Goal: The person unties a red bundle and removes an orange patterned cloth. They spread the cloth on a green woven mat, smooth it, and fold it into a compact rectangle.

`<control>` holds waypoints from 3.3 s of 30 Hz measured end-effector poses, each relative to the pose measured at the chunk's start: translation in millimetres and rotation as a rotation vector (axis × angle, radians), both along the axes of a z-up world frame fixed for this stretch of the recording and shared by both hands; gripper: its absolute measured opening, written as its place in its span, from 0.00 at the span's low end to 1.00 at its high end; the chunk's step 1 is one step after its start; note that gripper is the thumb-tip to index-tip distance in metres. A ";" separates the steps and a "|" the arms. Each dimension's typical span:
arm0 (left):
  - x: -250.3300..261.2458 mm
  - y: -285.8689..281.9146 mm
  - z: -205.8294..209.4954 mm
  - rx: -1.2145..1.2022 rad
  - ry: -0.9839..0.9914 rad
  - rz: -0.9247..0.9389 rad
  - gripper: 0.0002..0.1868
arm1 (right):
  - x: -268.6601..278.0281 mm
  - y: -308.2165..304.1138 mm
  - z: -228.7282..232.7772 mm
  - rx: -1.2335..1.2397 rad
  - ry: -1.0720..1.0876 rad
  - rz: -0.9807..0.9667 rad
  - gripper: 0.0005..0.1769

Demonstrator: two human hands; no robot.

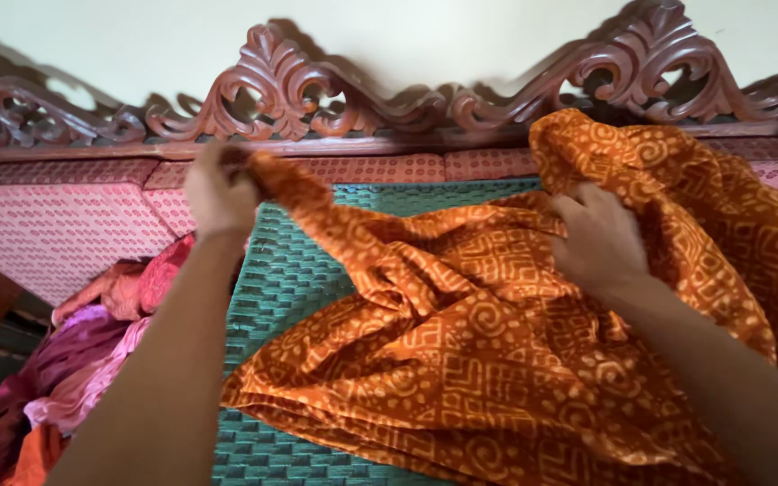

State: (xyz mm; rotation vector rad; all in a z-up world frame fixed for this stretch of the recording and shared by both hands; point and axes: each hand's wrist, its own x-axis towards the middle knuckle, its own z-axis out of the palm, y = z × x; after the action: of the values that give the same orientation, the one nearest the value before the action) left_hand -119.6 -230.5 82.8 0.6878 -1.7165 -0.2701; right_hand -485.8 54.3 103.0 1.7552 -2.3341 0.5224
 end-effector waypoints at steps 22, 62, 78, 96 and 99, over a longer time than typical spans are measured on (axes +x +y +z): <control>20.8 227.2 -26.5 0.743 -1.029 0.240 0.26 | 65.9 -133.1 9.9 -0.099 -0.565 0.133 0.16; -105.5 195.4 -10.5 0.551 -0.301 -0.215 0.14 | 69.7 -120.9 -8.8 -0.507 -1.805 0.417 0.20; -75.5 232.1 13.2 0.677 -0.468 -0.587 0.18 | 109.1 -83.5 -17.9 -0.179 -0.284 0.638 0.14; -89.9 186.5 -29.0 0.948 -0.711 -0.633 0.16 | 80.8 -33.3 9.1 0.293 0.309 0.386 0.21; -71.5 165.5 -16.7 1.010 -0.553 -0.763 0.13 | 92.2 -36.3 3.5 0.209 0.023 0.713 0.23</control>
State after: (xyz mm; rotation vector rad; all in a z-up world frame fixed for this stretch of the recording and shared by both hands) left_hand -191.1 -65.0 66.1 0.8160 -2.2911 -1.6854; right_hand -393.6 18.0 106.6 2.6700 -1.7374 0.3440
